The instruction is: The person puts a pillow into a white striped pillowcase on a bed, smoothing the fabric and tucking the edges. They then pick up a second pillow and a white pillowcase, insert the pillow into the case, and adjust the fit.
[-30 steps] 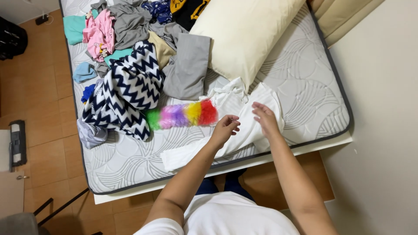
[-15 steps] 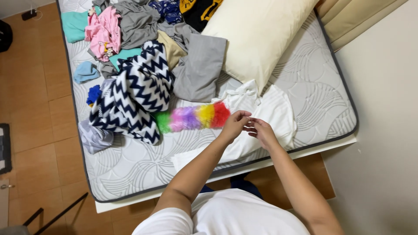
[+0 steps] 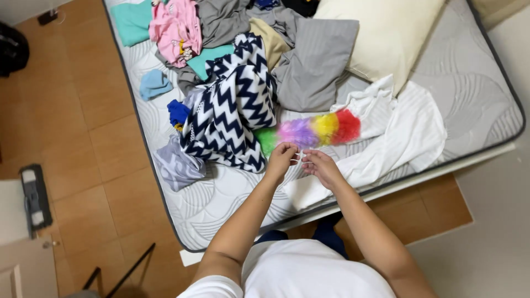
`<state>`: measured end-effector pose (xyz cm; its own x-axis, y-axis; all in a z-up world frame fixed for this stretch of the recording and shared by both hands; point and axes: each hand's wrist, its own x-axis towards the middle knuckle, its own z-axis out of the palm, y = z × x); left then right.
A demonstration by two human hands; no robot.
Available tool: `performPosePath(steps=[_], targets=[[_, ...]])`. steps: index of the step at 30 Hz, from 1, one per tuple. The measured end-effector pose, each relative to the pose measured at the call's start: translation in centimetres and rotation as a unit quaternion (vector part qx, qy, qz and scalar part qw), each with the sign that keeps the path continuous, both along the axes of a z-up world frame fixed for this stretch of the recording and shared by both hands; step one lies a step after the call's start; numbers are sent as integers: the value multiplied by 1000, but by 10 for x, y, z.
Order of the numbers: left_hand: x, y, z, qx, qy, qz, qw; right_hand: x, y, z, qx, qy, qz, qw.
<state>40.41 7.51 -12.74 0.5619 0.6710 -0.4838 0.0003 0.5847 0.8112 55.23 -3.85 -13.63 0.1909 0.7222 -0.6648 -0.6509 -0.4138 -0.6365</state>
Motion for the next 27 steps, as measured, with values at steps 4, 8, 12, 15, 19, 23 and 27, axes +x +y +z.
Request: performPosePath(steps=[4, 8, 12, 15, 19, 23, 27], targets=[[-10, -7, 9, -26, -15, -21, 999, -13, -6, 22, 28, -20, -9, 999], [17, -14, 22, -5, -45, -68, 997, 6, -30, 33, 8, -44, -42, 998], [53, -28, 18, 0, -72, -110, 991, 42, -63, 27, -13, -21, -114, 993], [87, -30, 23, -14, -63, -117, 991, 80, -71, 28, -2, -22, -139, 990], [130, -33, 17, 4, -58, -126, 990, 146, -68, 12, -1, -12, -170, 985], [184, -26, -4, 0, -29, -121, 992, 222, -51, -12, 9, 23, -226, 974], [240, -20, -26, -39, -5, -79, 996, 295, -27, -38, -11, 32, -239, 970]])
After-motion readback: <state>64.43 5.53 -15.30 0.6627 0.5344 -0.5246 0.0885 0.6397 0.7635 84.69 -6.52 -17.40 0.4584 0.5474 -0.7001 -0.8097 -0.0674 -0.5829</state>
